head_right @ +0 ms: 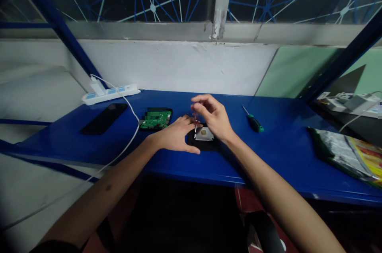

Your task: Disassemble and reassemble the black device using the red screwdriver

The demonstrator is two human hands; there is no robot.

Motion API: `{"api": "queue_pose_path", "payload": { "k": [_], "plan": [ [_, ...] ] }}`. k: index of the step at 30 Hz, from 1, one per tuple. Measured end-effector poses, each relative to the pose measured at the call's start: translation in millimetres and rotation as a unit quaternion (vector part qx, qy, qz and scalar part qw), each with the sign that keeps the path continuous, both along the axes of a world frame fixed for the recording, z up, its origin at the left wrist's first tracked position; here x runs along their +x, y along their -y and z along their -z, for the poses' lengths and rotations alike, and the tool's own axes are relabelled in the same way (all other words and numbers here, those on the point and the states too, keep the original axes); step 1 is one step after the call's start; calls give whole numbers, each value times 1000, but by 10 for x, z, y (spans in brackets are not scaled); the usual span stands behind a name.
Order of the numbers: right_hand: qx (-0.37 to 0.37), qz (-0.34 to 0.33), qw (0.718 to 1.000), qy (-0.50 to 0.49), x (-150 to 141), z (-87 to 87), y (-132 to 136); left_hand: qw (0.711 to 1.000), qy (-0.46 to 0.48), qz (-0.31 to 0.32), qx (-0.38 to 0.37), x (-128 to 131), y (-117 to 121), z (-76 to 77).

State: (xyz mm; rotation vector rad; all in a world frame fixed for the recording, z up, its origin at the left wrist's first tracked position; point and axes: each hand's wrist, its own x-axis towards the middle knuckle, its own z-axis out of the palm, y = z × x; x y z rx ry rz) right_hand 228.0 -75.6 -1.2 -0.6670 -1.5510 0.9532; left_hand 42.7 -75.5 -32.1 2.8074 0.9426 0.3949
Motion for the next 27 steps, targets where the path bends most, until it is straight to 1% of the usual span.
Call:
{"api": "queue_pose_path", "payload": {
  "k": [3, 6, 10, 14, 19, 21, 27],
  "plan": [
    [-9, -28, 1000, 8, -10, -8, 17, 1000, 1, -1, -3, -1, 2, -5],
    [-32, -47, 998, -6, -43, 3, 35, 1000, -1, -1, -3, 1, 1, -8],
    [-16, -20, 999, -22, -40, 11, 18, 1000, -2, 1, 0, 0, -3, -1],
    [4, 4, 1000, -9, 6, -5, -18, 1000, 1, -3, -1, -5, -4, 5],
    [-8, -22, 1000, -5, -9, 0, 5, 1000, -2, -2, -10, -5, 1, -12],
    [-11, -22, 1000, -10, -30, 13, 17, 1000, -5, -3, -10, -2, 3, -19],
    [7, 24, 1000, 2, -23, 18, -11, 1000, 2, -3, -15, 3, 12, -20]
  ]
}}
